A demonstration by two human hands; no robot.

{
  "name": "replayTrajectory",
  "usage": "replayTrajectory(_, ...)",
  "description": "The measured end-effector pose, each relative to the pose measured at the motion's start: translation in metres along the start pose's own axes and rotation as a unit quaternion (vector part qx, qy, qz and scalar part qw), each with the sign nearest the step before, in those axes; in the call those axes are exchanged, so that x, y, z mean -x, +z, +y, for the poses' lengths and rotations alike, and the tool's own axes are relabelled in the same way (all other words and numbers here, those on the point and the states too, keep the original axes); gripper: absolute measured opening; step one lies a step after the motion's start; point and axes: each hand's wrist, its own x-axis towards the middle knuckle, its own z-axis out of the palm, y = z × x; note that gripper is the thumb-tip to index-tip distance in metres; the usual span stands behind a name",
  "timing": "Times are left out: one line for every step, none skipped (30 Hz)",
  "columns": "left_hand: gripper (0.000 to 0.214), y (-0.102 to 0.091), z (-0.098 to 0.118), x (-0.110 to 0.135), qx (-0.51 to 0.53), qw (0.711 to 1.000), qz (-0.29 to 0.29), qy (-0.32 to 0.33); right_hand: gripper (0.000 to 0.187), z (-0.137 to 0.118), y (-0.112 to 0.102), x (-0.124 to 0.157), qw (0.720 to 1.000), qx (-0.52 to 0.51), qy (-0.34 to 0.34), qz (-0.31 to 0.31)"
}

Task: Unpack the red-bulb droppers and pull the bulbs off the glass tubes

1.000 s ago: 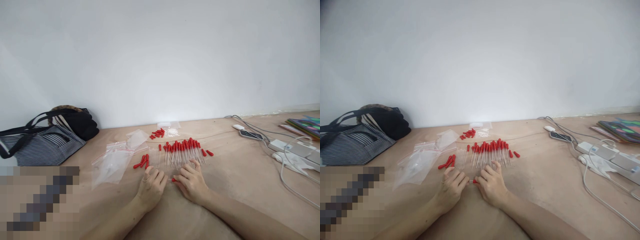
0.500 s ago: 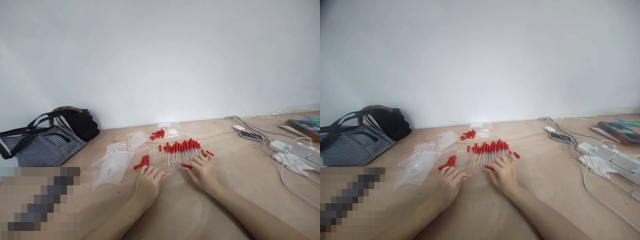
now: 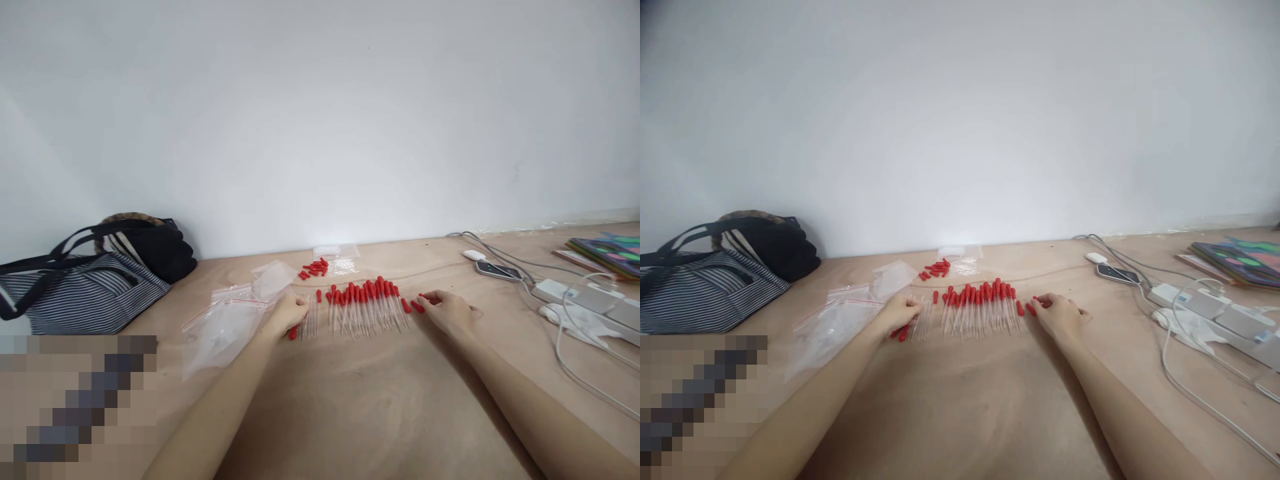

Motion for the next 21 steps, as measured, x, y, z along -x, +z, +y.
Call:
replayTrajectory(0.016, 0.002, 0.0, -0.002, -0.009, 1.0, 0.01, -0.007, 0.027, -0.001, 0.0, 0.0, 1.0, 0.013, -0.002, -0.011)
replayTrajectory(0.011, 0.003, 0.0, -0.004, -0.019, 1.0, 0.021, -0.013, 0.027, -0.002, -0.001, 0.0, 1.0, 0.025, -0.006, -0.019)
replayTrajectory(0.008, 0.004, 0.0, -0.005, -0.031, 0.999, 0.033, -0.016, 0.027, -0.003, -0.001, 0.001, 0.999, 0.036, -0.011, -0.023)
replayTrajectory(0.006, 0.005, 0.001, -0.005, -0.045, 0.998, 0.046, -0.018, 0.028, -0.004, -0.001, 0.001, 0.999, 0.045, -0.014, -0.026)
replayTrajectory(0.007, 0.005, 0.002, -0.004, -0.06, 0.996, 0.059, -0.017, 0.029, -0.004, -0.001, 0.002, 0.998, 0.051, -0.015, -0.025)
replayTrajectory(0.007, 0.005, 0.003, -0.004, -0.077, 0.994, 0.07, -0.014, 0.029, -0.005, 0.0, 0.002, 0.998, 0.054, -0.015, -0.025)
replayTrajectory(0.007, 0.005, 0.005, -0.003, -0.094, 0.992, 0.08, -0.009, 0.029, -0.005, 0.0, 0.002, 0.998, 0.055, -0.014, -0.024)
replayTrajectory(0.007, 0.005, 0.007, -0.002, -0.112, 0.99, 0.088, -0.003, 0.029, -0.005, 0.0, 0.003, 0.998, 0.055, -0.013, -0.024)
replayTrajectory(0.006, 0.004, 0.009, -0.002, -0.129, 0.987, 0.093, 0.003, 0.029, -0.004, 0.0, 0.003, 0.998, 0.056, -0.012, -0.025)
replayTrajectory(0.007, 0.004, 0.011, -0.001, -0.144, 0.985, 0.096, 0.008, 0.029, -0.004, 0.0, 0.003, 0.998, 0.059, -0.012, -0.027)
replayTrajectory(0.007, 0.004, 0.012, -0.001, -0.158, 0.983, 0.096, 0.014, 0.029, -0.004, 0.0, 0.003, 0.998, 0.062, -0.012, -0.03)
replayTrajectory(0.008, 0.004, 0.013, -0.001, -0.17, 0.981, 0.095, 0.018, 0.029, -0.003, 0.0, 0.003, 0.997, 0.067, -0.013, -0.034)
replayTrajectory(0.008, 0.004, 0.013, -0.002, -0.181, 0.979, 0.094, 0.022, 0.03, -0.003, 0.001, 0.003, 0.997, 0.07, -0.013, -0.038)
replayTrajectory(0.008, 0.004, 0.013, -0.002, -0.191, 0.977, 0.092, 0.026, 0.03, -0.003, 0.001, 0.002, 0.996, 0.073, -0.014, -0.041)
replayTrajectory(0.008, 0.004, 0.013, -0.002, -0.2, 0.975, 0.092, 0.029, 0.031, -0.003, 0.001, 0.002, 0.996, 0.074, -0.015, -0.042)
replayTrajectory(0.008, 0.003, 0.012, -0.002, -0.208, 0.973, 0.092, 0.031, 0.031, -0.002, 0.001, 0.002, 0.996, 0.075, -0.016, -0.044)
replayTrajectory(0.008, 0.003, 0.012, -0.002, -0.216, 0.971, 0.094, 0.032, 0.032, -0.002, 0.001, 0.002, 0.996, 0.076, -0.015, -0.045)
replayTrajectory(0.009, 0.002, 0.012, -0.001, -0.223, 0.969, 0.097, 0.033, 0.032, -0.002, 0.002, 0.001, 0.996, 0.079, -0.015, -0.045)
replayTrajectory(0.011, 0.002, 0.012, 0.0, -0.23, 0.967, 0.101, 0.036, 0.033, -0.002, 0.002, 0.001, 0.995, 0.082, -0.014, -0.048)
replayTrajectory(0.013, 0.002, 0.013, 0.002, -0.237, 0.965, 0.106, 0.042, 0.034, -0.002, 0.001, 0.001, 0.995, 0.087, -0.015, -0.05)
replayTrajectory(0.014, 0.003, 0.014, 0.004, -0.243, 0.962, 0.112, 0.051, 0.035, -0.002, 0.001, 0.001, 0.994, 0.093, -0.015, -0.05)
